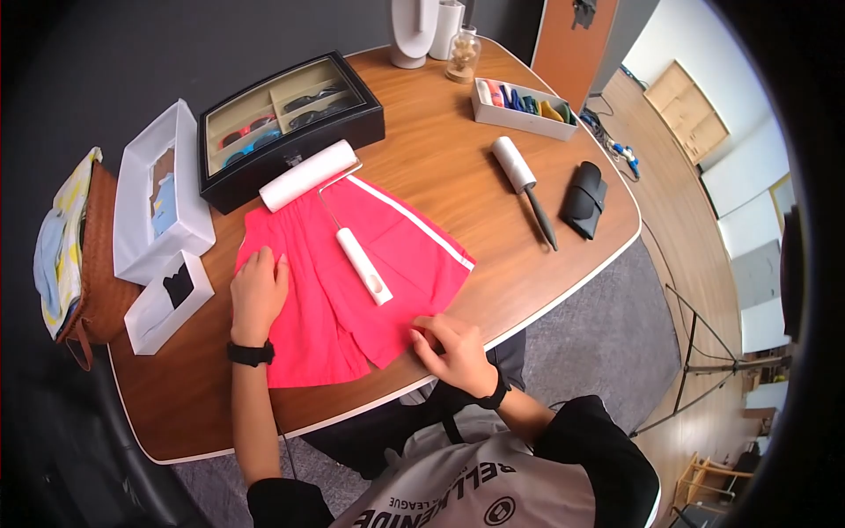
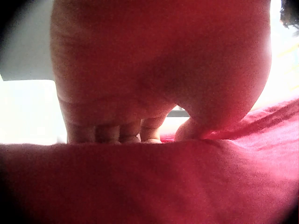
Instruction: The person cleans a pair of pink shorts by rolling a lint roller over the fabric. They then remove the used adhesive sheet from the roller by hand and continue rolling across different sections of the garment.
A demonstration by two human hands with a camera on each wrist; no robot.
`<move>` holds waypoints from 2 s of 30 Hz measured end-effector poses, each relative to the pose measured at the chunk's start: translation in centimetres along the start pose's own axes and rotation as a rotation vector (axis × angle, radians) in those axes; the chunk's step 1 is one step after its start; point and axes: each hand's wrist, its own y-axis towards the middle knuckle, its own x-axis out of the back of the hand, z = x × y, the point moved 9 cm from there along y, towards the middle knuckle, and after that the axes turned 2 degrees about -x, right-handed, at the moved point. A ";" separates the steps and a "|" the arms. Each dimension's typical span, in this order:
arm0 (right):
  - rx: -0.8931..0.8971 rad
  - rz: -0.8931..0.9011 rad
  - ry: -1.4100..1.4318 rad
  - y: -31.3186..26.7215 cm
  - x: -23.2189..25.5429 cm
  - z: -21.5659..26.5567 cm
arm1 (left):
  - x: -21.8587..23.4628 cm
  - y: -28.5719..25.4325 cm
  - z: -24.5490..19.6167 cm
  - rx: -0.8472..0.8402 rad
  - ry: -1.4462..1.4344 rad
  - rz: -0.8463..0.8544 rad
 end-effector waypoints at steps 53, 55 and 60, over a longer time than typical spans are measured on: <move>0.721 0.418 1.346 5.7 15.0 18.6 | 4.7 -3.3 -7.7 -0.068 -0.116 -0.182; 0.235 0.213 1.739 3.9 14.4 16.6 | 4.1 -4.2 -9.1 0.007 -0.128 -0.143; 0.149 0.329 1.899 4.9 12.2 14.2 | 1.2 -4.4 -10.8 0.090 -0.075 0.071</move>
